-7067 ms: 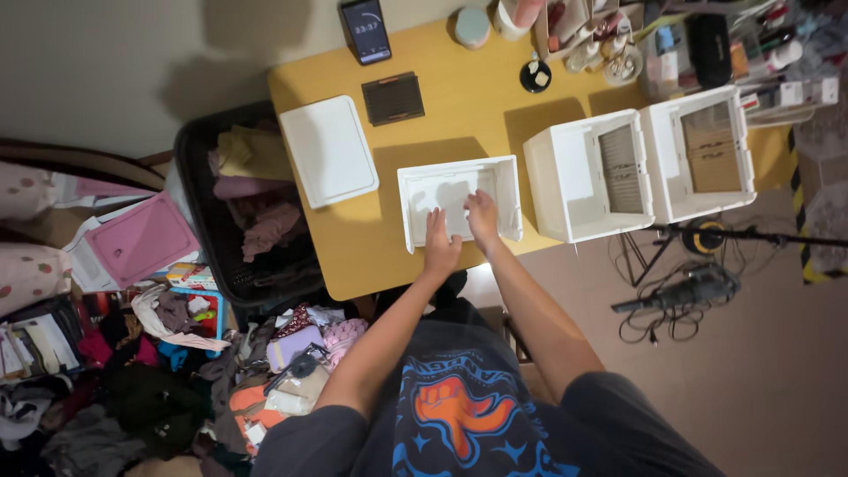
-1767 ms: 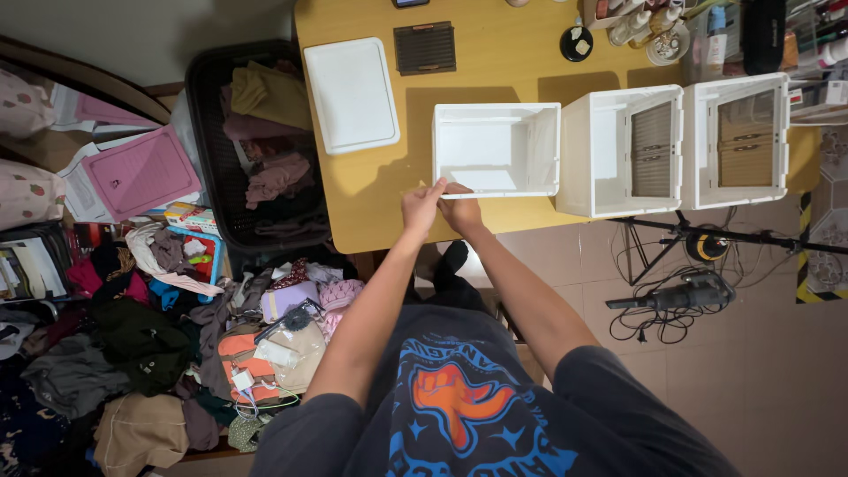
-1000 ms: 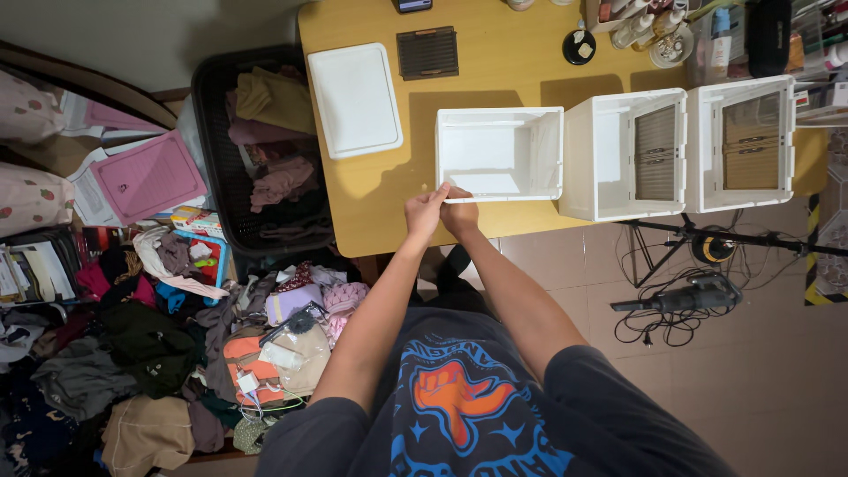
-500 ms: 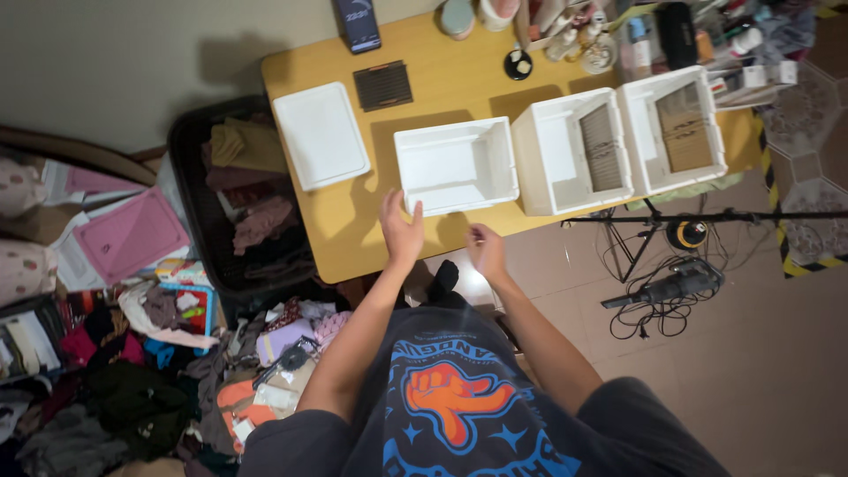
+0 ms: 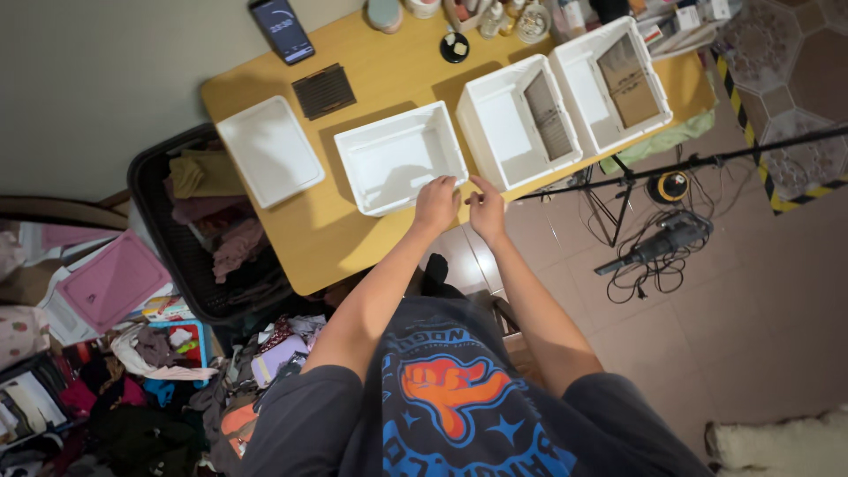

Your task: The person assembles two white plastic storage containers by inserting small white plastic tabs into the container edges, then placing metal grates inside each container. The person repeats the process for a second container, aligning and seating the components.

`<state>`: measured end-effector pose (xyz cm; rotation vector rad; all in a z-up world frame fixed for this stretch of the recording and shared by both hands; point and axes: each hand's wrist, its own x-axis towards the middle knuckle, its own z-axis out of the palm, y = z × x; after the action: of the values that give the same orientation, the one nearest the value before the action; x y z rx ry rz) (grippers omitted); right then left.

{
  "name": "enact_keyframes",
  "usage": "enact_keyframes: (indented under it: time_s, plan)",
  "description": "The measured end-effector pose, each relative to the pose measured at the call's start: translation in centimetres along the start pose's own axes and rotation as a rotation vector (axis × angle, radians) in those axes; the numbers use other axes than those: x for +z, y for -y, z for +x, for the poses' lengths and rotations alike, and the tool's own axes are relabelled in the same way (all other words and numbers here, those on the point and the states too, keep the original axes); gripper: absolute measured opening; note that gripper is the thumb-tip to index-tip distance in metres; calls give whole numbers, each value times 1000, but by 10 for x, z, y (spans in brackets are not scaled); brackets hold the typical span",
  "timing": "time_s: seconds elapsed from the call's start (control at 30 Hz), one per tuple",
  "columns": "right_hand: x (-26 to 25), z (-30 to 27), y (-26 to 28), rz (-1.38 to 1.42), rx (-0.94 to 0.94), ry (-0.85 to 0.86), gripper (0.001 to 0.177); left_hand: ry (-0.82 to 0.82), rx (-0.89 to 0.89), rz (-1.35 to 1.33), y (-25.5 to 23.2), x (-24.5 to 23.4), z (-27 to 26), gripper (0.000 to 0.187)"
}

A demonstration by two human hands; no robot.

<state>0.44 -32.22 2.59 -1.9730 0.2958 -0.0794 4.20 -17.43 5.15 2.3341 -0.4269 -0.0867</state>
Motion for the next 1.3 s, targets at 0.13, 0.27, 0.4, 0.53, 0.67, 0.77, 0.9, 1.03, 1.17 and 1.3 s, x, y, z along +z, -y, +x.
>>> enact_keyframes:
  time_s: [0.13,0.27,0.4,0.53,0.67,0.77,0.9,1.03,1.17,1.3]
  plan:
    - [1,0,4,55,70,97,44,-51,-29,-41,-3,17,7,17]
    - [-5,0,8,124,48,160,51,-67,-72,-2,-5,22,8,8]
    - [-10,-2,9,81,65,216,54,-201,-18,81,-6,29,7,6]
    - [-9,-2,8,90,70,208,55,-232,-15,57,-2,35,6,5]
    - [-8,0,1,123,70,234,58,-236,-16,66,3,41,7,6]
    - [-7,1,-6,123,68,242,58,-235,-14,70,4,42,7,6]
    - [-7,2,-14,193,69,260,59,-233,17,51,2,34,6,6]
    - [-7,-7,-22,207,120,301,60,-252,69,67,0,21,-9,20]
    - [-8,-13,-31,216,118,313,58,-284,237,53,7,14,-67,49]
    - [-7,-8,-40,147,124,319,61,-100,16,-89,22,34,-92,57]
